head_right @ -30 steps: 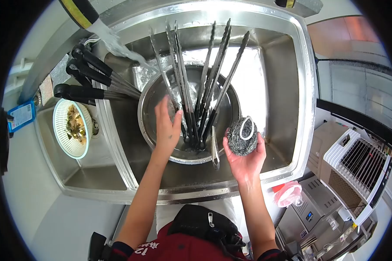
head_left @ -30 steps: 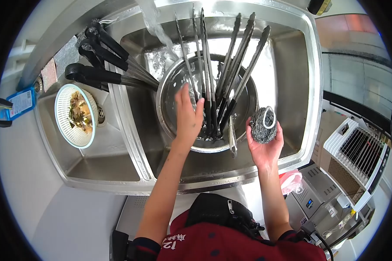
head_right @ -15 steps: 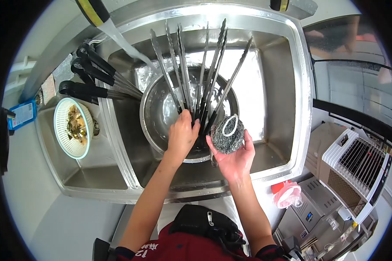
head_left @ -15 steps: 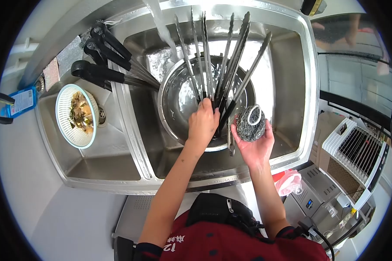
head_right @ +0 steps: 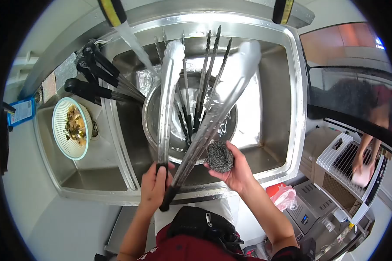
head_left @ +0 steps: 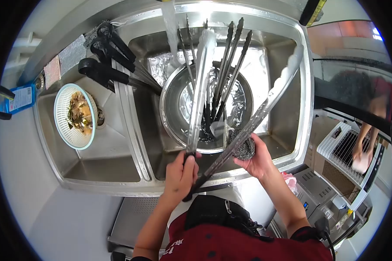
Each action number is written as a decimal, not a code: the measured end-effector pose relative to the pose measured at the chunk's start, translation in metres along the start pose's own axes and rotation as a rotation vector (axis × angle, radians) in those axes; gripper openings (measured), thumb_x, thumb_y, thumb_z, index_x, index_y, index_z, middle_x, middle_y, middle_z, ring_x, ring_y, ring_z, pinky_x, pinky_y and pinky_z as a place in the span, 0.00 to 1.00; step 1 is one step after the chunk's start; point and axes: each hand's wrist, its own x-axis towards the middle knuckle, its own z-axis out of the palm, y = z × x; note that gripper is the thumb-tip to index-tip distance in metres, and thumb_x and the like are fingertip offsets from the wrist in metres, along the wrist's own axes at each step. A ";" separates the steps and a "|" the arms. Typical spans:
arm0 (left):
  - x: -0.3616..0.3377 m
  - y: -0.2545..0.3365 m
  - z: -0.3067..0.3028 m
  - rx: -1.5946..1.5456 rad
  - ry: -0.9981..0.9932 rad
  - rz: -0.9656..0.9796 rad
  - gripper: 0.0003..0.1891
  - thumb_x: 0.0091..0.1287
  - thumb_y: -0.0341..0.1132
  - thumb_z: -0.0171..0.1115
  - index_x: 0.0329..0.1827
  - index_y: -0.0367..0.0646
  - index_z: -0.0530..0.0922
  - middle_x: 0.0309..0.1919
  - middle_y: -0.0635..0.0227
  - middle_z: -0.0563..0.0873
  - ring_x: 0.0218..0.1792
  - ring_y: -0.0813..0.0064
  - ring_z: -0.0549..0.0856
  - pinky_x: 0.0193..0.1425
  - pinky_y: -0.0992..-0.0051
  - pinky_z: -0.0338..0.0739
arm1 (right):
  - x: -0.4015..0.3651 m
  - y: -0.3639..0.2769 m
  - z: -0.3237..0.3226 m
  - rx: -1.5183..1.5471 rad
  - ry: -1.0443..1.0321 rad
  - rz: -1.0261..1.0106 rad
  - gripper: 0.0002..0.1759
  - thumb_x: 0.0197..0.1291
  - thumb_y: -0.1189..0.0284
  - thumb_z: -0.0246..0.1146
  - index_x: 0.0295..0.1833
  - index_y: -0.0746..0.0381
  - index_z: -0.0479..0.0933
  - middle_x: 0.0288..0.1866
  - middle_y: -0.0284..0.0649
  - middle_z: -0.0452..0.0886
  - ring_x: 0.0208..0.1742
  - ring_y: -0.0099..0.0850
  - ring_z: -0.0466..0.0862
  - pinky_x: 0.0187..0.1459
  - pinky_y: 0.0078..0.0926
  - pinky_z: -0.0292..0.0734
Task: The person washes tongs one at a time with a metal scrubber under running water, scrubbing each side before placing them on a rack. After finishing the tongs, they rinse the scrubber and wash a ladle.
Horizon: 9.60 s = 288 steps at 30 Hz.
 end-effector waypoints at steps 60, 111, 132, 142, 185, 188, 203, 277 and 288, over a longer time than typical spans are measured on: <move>-0.019 -0.007 -0.020 -0.409 -0.249 -0.182 0.13 0.67 0.35 0.43 0.25 0.38 0.67 0.10 0.73 0.69 0.11 0.85 0.67 0.14 0.82 0.61 | 0.078 -0.019 0.156 -0.547 -0.212 -0.380 0.11 0.49 0.70 0.60 0.36 0.64 0.70 0.26 0.41 0.76 0.25 0.32 0.77 0.27 0.33 0.75; 0.009 -0.017 -0.027 -0.373 -0.249 -0.071 0.11 0.58 0.37 0.57 0.24 0.37 0.75 0.13 0.76 0.72 0.16 0.89 0.68 0.18 0.82 0.60 | 0.082 -0.004 0.140 -0.648 -0.236 -0.479 0.16 0.46 0.68 0.62 0.38 0.66 0.70 0.28 0.41 0.75 0.27 0.33 0.77 0.27 0.30 0.74; -0.020 -0.015 -0.038 -0.105 0.032 -0.031 0.12 0.58 0.37 0.57 0.28 0.35 0.73 0.12 0.65 0.74 0.14 0.78 0.73 0.19 0.77 0.66 | 0.081 -0.136 0.172 -0.457 -0.248 -0.932 0.13 0.56 0.66 0.56 0.43 0.62 0.70 0.39 0.42 0.76 0.39 0.33 0.75 0.44 0.32 0.70; -0.010 0.008 -0.034 -0.049 0.073 0.061 0.15 0.55 0.35 0.62 0.35 0.32 0.68 0.16 0.60 0.79 0.19 0.72 0.82 0.21 0.78 0.74 | 0.006 -0.008 0.127 -0.766 -0.203 -0.910 0.24 0.60 0.57 0.49 0.52 0.65 0.65 0.46 0.46 0.74 0.44 0.36 0.75 0.49 0.31 0.69; 0.013 -0.014 -0.024 -0.019 0.266 0.561 0.17 0.58 0.35 0.58 0.46 0.38 0.66 0.42 0.57 0.75 0.46 0.59 0.74 0.52 0.68 0.66 | -0.006 -0.004 0.161 -0.517 -0.251 -0.823 0.17 0.47 0.72 0.58 0.41 0.73 0.68 0.35 0.44 0.73 0.34 0.32 0.74 0.34 0.29 0.74; 0.023 -0.030 -0.026 -0.590 -0.255 -0.121 0.19 0.67 0.40 0.43 0.56 0.37 0.62 0.45 0.62 0.75 0.50 0.73 0.72 0.55 0.77 0.63 | -0.012 0.005 0.152 -0.485 -0.400 -0.861 0.22 0.46 0.70 0.60 0.44 0.71 0.65 0.35 0.41 0.68 0.34 0.31 0.71 0.34 0.28 0.74; 0.047 -0.014 -0.025 -0.234 -0.062 0.200 0.15 0.67 0.40 0.46 0.26 0.38 0.71 0.13 0.77 0.70 0.16 0.86 0.67 0.19 0.81 0.62 | 0.052 0.025 0.117 -0.618 -0.260 -0.559 0.20 0.57 0.64 0.53 0.51 0.67 0.66 0.44 0.45 0.74 0.41 0.31 0.76 0.40 0.28 0.74; 0.018 0.011 -0.023 -0.348 -0.148 0.044 0.15 0.55 0.32 0.61 0.38 0.32 0.66 0.14 0.66 0.75 0.14 0.80 0.77 0.16 0.77 0.68 | 0.003 0.038 0.131 -1.036 -0.097 -0.932 0.18 0.54 0.71 0.59 0.48 0.69 0.67 0.36 0.35 0.75 0.35 0.20 0.73 0.40 0.19 0.69; 0.014 -0.001 -0.010 -0.046 -0.035 0.160 0.12 0.54 0.29 0.56 0.37 0.31 0.65 0.13 0.54 0.74 0.16 0.59 0.78 0.19 0.69 0.68 | 0.043 -0.054 0.198 -0.771 -0.098 -0.870 0.10 0.46 0.75 0.59 0.34 0.71 0.73 0.27 0.45 0.78 0.27 0.31 0.79 0.31 0.26 0.75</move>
